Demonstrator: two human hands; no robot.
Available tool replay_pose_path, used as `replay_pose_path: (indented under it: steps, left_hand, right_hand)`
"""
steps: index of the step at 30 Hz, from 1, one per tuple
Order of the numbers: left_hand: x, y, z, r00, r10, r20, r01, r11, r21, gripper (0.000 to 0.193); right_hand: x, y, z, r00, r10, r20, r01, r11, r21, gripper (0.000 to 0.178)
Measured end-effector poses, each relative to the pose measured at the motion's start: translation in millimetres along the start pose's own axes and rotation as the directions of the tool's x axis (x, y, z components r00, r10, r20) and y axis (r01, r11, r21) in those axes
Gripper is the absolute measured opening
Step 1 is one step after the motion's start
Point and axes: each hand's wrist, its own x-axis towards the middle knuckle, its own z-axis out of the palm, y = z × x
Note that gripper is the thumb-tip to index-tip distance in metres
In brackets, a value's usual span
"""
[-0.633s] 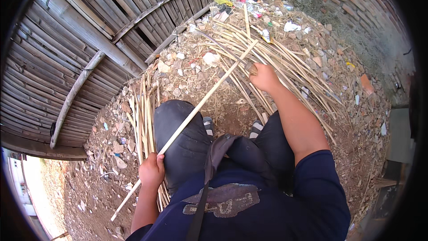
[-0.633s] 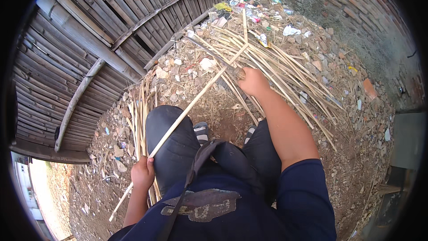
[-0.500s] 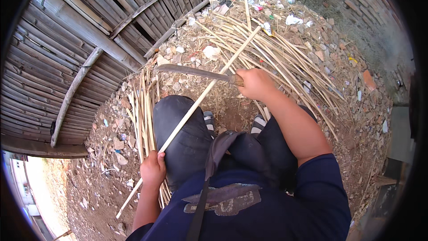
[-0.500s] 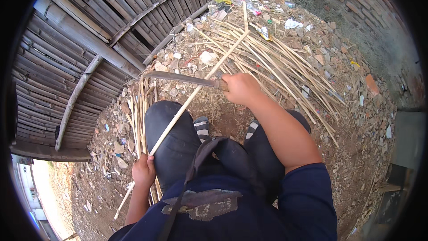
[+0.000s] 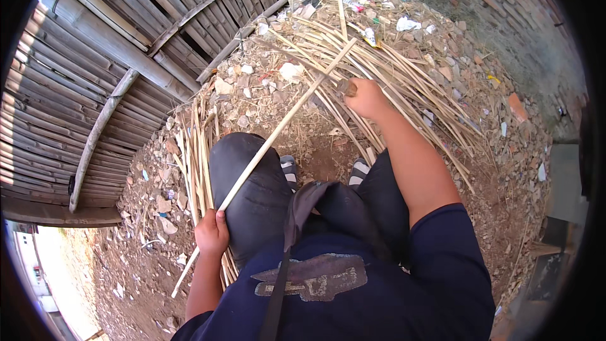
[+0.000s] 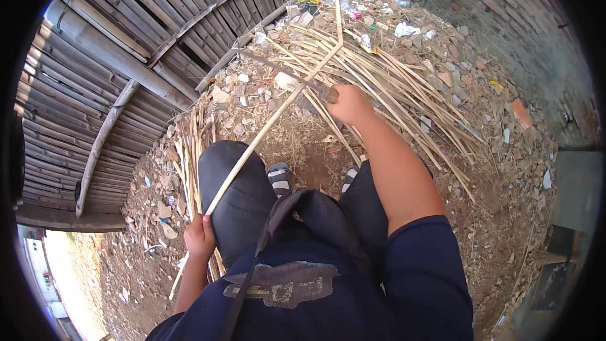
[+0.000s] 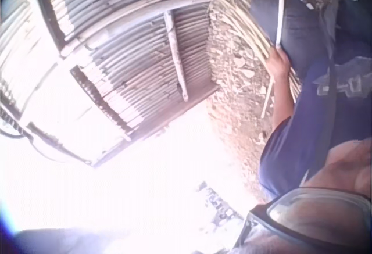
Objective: The person uses a blade to shave the surface of a bamboo strip, repeating the motion along its length.
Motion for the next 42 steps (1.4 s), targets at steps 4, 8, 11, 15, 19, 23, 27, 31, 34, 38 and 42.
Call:
replay_pose_path:
  steps: [4,8,11,15,19,23,27,31,34,38,42]
  left_hand:
    - [8.0,9.8,-19.6,0.999,-0.020,0.032,0.016,0.992,0.125,0.044]
    - [4.7,6.7,-18.3,0.996,-0.055,0.067,0.051,0.997,0.062,0.044]
    - [6.8,3.0,-16.4,0.989,-0.039,0.141,0.053,0.994,-0.097,0.044]
    - [17.2,15.9,-29.0,0.985,-0.038,0.169,0.051,0.996,-0.068,0.049]
    - [11.0,7.0,-28.5,0.977,-0.089,0.194,0.101,0.993,-0.055,0.052]
    - [17.1,8.7,-23.5,0.981,-0.064,0.182,0.070,0.997,-0.025,0.051]
    - [21.3,16.2,-35.8,0.978,-0.066,0.198,0.061,0.998,0.032,0.050]
    - [16.1,22.6,-42.7,0.980,-0.075,0.182,0.061,0.995,0.083,0.050]
    - [21.1,25.6,-38.8,0.979,-0.092,0.181,0.074,0.992,0.100,0.048]
    - [20.4,24.5,-44.8,0.978,-0.096,0.187,0.073,0.989,0.127,0.048]
    - [15.7,19.5,-43.8,0.972,-0.083,0.221,0.072,0.996,0.058,0.048]
  right_hand:
    - [15.1,31.1,2.8,0.958,0.117,-0.260,-0.078,0.985,0.156,0.040]
    - [-2.3,-12.2,8.0,0.975,-0.148,-0.168,0.140,0.989,-0.056,0.042]
    - [-8.2,-17.7,-11.9,0.989,-0.146,-0.028,0.142,0.985,-0.101,0.037]
    - [7.2,7.7,-14.7,0.973,0.007,-0.231,0.018,0.994,0.103,0.029]
    - [-20.5,-46.7,-10.8,0.984,-0.159,-0.074,0.147,0.978,-0.151,0.025]
    - [-11.4,-29.8,-13.8,0.992,-0.077,0.099,0.092,0.984,-0.155,0.023]
    - [4.0,-15.1,-15.1,0.999,-0.003,-0.037,0.004,0.999,0.035,0.024]
    - [-23.7,-57.2,8.2,0.971,-0.148,0.187,0.197,0.940,-0.279,0.027]
    - [-10.5,-34.9,19.3,0.950,-0.190,0.247,0.252,0.934,-0.254,0.029]
    - [-2.1,-35.3,19.2,0.992,-0.096,0.082,0.107,0.983,-0.148,0.033]
    - [-23.4,-63.3,36.9,0.917,-0.278,0.286,0.359,0.888,-0.287,0.033]
